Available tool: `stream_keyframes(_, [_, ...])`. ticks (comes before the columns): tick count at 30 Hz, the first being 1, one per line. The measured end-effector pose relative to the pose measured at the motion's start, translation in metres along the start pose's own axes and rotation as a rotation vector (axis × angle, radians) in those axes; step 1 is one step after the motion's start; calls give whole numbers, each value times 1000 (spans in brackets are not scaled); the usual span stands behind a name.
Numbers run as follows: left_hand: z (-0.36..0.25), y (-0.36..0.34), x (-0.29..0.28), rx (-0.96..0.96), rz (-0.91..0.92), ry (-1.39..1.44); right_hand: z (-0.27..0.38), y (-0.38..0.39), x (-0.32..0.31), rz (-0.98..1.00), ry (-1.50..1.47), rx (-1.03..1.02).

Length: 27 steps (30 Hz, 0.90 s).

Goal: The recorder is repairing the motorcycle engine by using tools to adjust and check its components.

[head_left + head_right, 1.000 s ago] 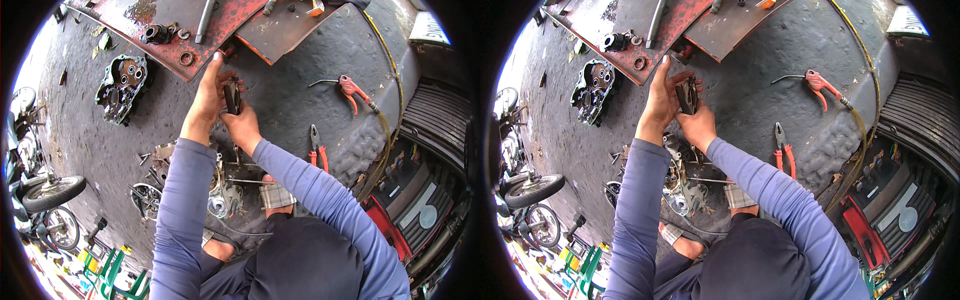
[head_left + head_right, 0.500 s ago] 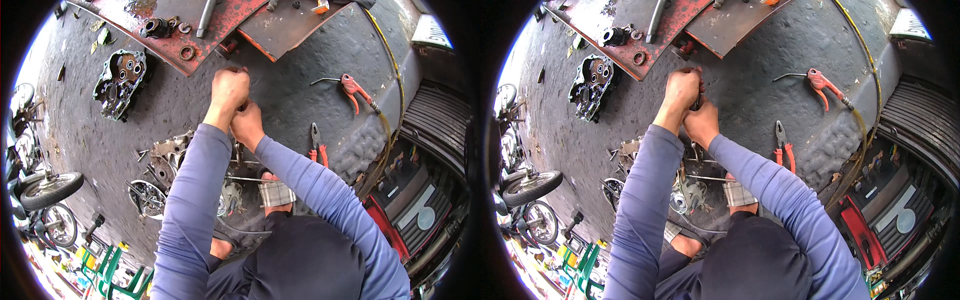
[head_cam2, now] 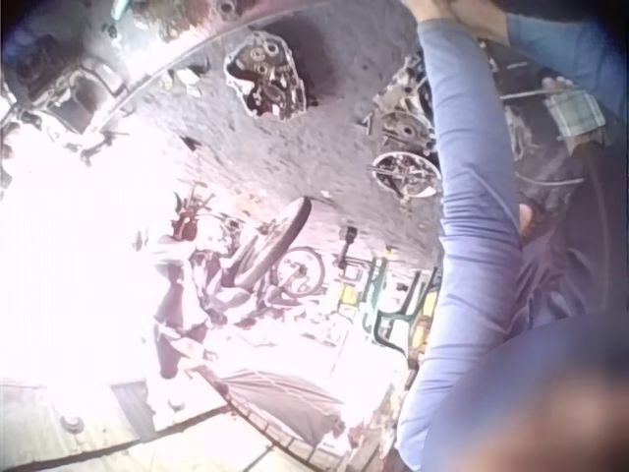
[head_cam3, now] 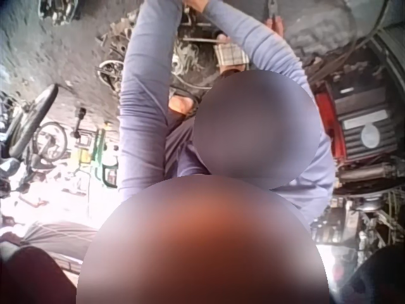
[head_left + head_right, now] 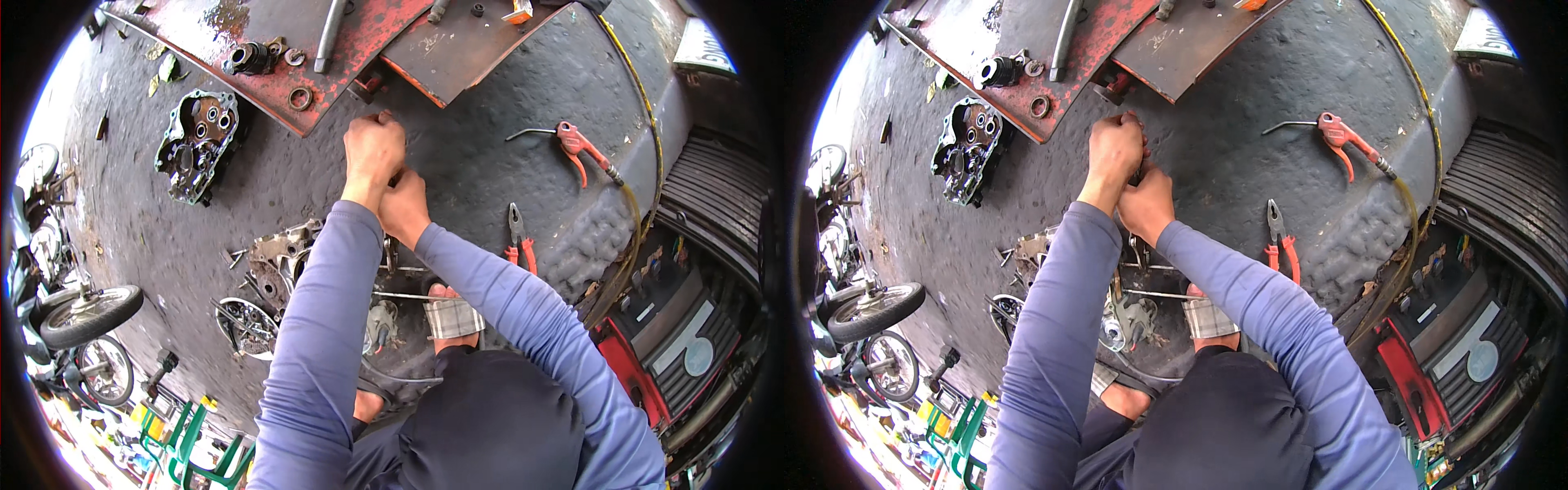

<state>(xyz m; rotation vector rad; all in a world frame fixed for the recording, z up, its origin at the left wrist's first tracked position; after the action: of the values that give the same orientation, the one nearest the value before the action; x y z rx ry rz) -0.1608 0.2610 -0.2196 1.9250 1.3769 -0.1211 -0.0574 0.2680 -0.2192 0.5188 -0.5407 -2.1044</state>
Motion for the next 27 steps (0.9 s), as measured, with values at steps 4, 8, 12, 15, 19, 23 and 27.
stream_keyframes(4, [-6,3,0,-56,42,-49,3,0,-6,-2,14,20])
stream_keyframes(8, [-3,1,-13,120,-79,-204,8,5,4,7,79,-45])
stream_keyframes(12, [-3,28,-32,240,-13,-32,0,-4,-1,93,48,-59])
stream_keyframes(15, [31,82,-66,372,20,-28,-18,-37,-12,129,152,-112])
stream_keyframes(19, [64,145,-124,681,254,-666,40,-52,-22,269,434,-57])
stream_keyframes(23, [84,149,-125,747,215,-722,33,-68,2,173,294,175])
stream_keyframes(27, [86,143,-144,762,141,-674,45,-73,19,-161,103,426])
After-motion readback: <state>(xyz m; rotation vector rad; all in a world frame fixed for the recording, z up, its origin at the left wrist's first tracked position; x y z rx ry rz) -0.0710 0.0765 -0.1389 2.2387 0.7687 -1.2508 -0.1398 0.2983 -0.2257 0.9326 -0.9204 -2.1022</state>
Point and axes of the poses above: each hand's wrist, its own y-axis away from the middle knuckle, its own x-axis out of the palm, z = x × y, the point moved 1 cm from there along -y, towards the middle knuckle, and after that the axes turned 2 degrees about y, right-handed, at the moved point
